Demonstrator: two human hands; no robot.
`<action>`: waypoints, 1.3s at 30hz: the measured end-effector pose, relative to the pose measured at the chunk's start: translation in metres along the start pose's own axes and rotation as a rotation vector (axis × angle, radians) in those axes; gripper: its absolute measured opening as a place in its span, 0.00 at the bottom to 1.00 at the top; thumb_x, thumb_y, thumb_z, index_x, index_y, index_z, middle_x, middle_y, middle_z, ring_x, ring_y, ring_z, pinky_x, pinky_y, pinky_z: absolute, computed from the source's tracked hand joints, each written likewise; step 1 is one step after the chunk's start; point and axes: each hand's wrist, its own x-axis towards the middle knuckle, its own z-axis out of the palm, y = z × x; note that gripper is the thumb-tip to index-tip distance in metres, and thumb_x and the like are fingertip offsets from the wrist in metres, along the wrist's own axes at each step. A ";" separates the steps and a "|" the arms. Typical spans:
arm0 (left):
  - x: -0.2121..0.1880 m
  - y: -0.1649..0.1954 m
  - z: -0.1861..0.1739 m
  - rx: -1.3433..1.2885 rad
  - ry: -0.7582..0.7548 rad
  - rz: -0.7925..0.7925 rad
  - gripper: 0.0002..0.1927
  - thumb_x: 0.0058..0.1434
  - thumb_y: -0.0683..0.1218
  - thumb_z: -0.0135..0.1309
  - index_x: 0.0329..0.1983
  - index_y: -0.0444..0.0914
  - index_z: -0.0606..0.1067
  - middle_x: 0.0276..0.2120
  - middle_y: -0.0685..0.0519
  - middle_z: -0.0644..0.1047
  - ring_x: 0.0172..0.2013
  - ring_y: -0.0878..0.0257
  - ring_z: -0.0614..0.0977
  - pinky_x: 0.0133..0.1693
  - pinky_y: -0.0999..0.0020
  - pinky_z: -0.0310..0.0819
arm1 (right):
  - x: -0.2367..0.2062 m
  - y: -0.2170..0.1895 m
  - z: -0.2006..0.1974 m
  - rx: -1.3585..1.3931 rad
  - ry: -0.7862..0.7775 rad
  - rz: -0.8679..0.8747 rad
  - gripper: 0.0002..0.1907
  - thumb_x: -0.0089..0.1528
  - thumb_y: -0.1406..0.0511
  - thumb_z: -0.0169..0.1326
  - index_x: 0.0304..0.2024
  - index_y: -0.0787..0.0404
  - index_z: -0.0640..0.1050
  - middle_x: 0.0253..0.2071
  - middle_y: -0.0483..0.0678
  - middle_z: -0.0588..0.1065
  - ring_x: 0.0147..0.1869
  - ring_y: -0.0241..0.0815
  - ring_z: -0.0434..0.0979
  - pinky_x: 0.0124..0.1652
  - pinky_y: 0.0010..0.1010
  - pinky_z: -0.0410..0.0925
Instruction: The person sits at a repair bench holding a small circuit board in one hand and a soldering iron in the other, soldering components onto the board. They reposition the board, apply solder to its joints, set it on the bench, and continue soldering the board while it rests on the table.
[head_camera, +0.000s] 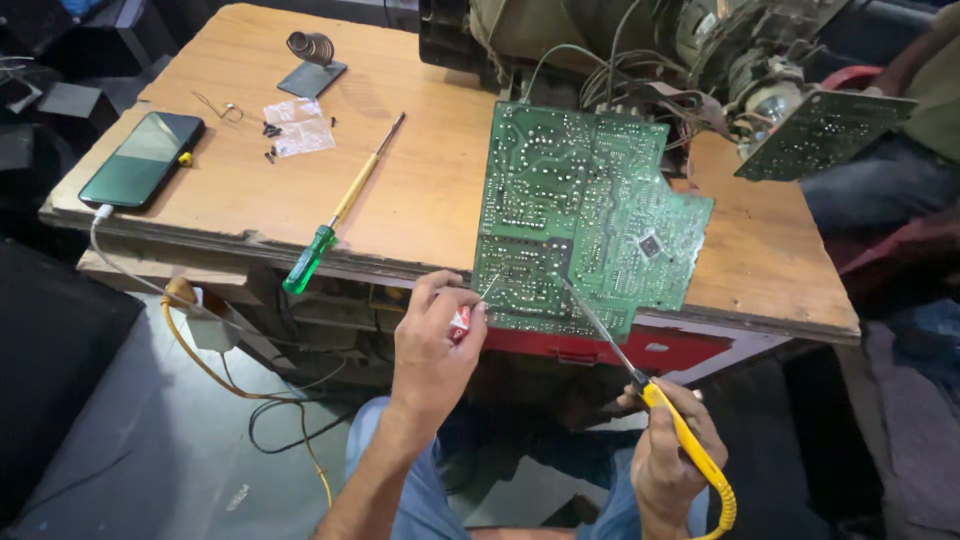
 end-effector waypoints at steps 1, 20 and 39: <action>-0.001 0.001 -0.001 -0.004 -0.015 -0.020 0.07 0.58 0.38 0.61 0.39 0.38 0.78 0.45 0.45 0.77 0.42 0.49 0.83 0.41 0.58 0.79 | -0.001 -0.001 0.000 -0.013 0.003 0.009 0.14 0.65 0.71 0.50 0.49 0.78 0.76 0.42 0.61 0.77 0.42 0.50 0.82 0.48 0.38 0.77; 0.000 -0.005 0.001 -0.027 -0.032 0.034 0.06 0.58 0.36 0.61 0.38 0.34 0.77 0.51 0.38 0.79 0.55 0.44 0.81 0.51 0.54 0.77 | -0.002 0.020 0.014 -0.345 -0.030 -0.185 0.16 0.67 0.67 0.56 0.53 0.72 0.79 0.43 0.53 0.81 0.40 0.35 0.79 0.42 0.19 0.70; -0.001 -0.007 0.006 -0.062 -0.033 0.035 0.07 0.56 0.35 0.61 0.36 0.35 0.77 0.48 0.40 0.81 0.51 0.47 0.83 0.48 0.56 0.78 | -0.002 0.026 0.015 -0.356 -0.062 -0.168 0.18 0.69 0.60 0.56 0.53 0.68 0.79 0.41 0.52 0.81 0.32 0.28 0.75 0.33 0.16 0.67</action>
